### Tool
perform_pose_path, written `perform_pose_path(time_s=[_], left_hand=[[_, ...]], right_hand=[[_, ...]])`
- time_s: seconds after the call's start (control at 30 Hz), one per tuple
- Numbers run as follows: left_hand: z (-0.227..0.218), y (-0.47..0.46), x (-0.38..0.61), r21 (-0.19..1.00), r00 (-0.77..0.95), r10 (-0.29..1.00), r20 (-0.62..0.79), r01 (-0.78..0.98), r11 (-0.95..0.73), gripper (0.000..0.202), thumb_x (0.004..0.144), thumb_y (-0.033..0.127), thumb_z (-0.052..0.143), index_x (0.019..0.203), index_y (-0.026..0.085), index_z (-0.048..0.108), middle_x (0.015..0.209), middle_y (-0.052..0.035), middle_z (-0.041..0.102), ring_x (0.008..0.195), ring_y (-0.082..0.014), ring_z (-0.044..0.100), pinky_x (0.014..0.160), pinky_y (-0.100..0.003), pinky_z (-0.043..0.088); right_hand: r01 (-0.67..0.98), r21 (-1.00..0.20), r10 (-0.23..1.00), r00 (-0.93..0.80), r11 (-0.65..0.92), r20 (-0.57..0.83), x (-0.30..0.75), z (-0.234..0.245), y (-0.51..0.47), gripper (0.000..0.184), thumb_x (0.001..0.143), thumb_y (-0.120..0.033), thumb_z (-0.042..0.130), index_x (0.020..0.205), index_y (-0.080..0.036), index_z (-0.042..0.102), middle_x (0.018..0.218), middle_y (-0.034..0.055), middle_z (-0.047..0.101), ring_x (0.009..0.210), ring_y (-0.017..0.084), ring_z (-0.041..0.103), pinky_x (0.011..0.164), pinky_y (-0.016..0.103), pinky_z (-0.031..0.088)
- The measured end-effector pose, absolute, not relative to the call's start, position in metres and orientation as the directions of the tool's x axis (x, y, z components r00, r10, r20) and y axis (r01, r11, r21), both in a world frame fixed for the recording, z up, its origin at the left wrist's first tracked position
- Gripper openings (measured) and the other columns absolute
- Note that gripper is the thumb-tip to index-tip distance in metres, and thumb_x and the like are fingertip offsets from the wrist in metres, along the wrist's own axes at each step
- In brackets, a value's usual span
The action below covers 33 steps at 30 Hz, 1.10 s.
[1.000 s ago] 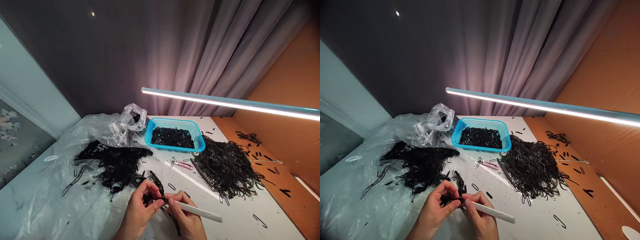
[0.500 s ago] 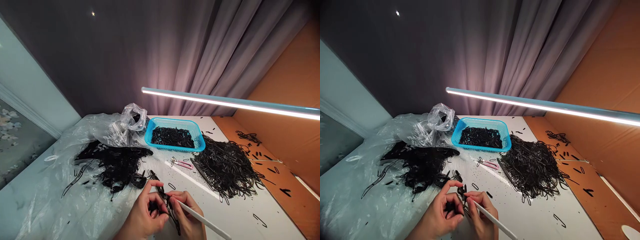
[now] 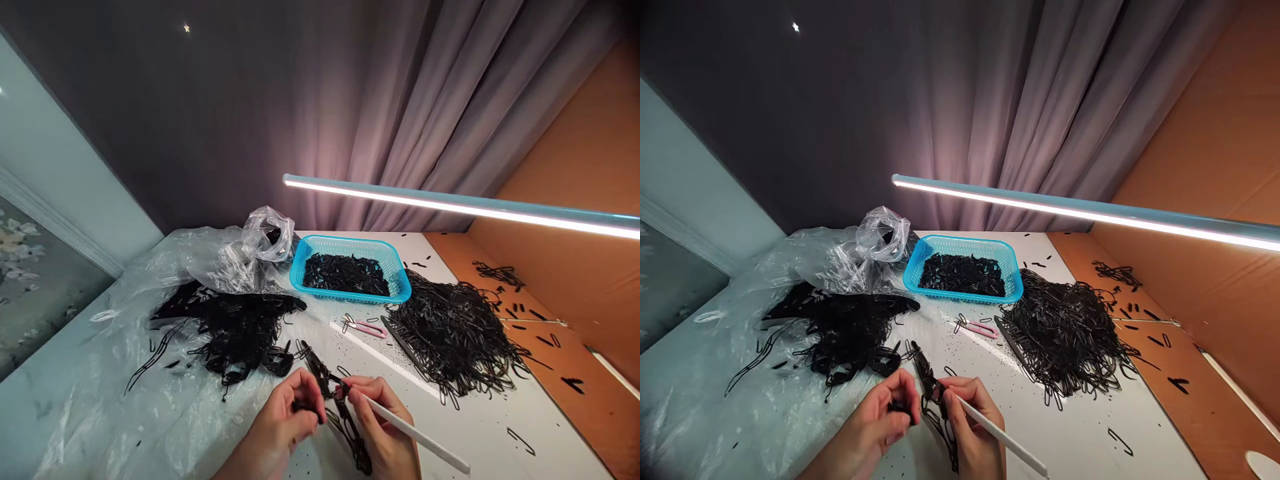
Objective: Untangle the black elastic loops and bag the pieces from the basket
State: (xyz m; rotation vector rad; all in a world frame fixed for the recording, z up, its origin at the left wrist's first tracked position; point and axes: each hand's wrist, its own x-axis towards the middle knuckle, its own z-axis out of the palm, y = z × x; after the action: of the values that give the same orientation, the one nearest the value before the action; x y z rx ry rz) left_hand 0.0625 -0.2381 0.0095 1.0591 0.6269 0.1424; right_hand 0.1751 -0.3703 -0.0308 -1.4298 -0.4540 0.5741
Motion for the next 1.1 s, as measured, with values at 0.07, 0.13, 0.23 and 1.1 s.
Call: perform_pose_path(time_s=[0.07, 0.13, 0.23, 1.1], left_hand=[[0.007, -0.237, 0.062, 0.682, 0.806, 0.299, -0.511, 0.168, 0.712, 0.004, 0.07, 0.016, 0.054, 0.072, 0.017, 0.052, 0.069, 0.0008, 0.054, 0.06, -0.0098, 0.042, 0.055, -0.023, 0.027], [0.003, -0.237, 0.063, 0.546, 0.792, 0.193, -0.579, 0.201, 0.814, 0.015, 0.079, 0.03, 0.052, 0.071, 0.017, 0.053, 0.062, 0.002, 0.048, 0.052, -0.0087, 0.037, 0.05, -0.024, 0.02], [-0.001, -0.239, 0.065, 0.518, 0.758, 0.168, -0.631, 0.25, 0.818, 0.038, 0.087, 0.052, 0.055, 0.082, 0.015, 0.061, 0.058, 0.0039, 0.044, 0.047, -0.0072, 0.032, 0.05, -0.024, 0.015], [0.0, -0.236, 0.069, 0.932, 0.728, 0.584, -0.359, 0.247, 0.265, 0.027, 0.083, 0.038, 0.071, 0.102, 0.02, 0.07, 0.101, -0.0042, 0.07, 0.103, -0.025, 0.057, 0.089, -0.033, 0.039]], right_hand=[[-0.029, -1.0, 0.637, 0.771, 0.01, -0.015, 0.174, -0.03, -0.373, 0.023, 0.09, -0.041, 0.062, 0.084, -0.021, 0.072, 0.096, 0.0086, 0.073, 0.087, 0.021, 0.068, 0.074, 0.024, 0.053], [0.031, -0.999, 0.671, 0.741, -0.019, 0.01, 0.171, -0.031, -0.375, 0.021, 0.091, -0.04, 0.062, 0.09, -0.022, 0.072, 0.095, 0.0077, 0.074, 0.083, 0.02, 0.069, 0.074, 0.023, 0.053], [0.101, -0.995, 0.698, 0.713, -0.017, 0.061, 0.164, -0.037, -0.375, 0.018, 0.09, -0.037, 0.063, 0.095, -0.023, 0.073, 0.089, 0.0053, 0.075, 0.078, 0.019, 0.071, 0.074, 0.022, 0.053], [-0.263, -0.964, 0.702, 0.692, 0.026, -0.17, 0.174, -0.024, -0.371, 0.026, 0.084, -0.045, 0.07, 0.077, -0.02, 0.067, 0.093, 0.0082, 0.073, 0.087, 0.023, 0.065, 0.08, 0.03, 0.051]])
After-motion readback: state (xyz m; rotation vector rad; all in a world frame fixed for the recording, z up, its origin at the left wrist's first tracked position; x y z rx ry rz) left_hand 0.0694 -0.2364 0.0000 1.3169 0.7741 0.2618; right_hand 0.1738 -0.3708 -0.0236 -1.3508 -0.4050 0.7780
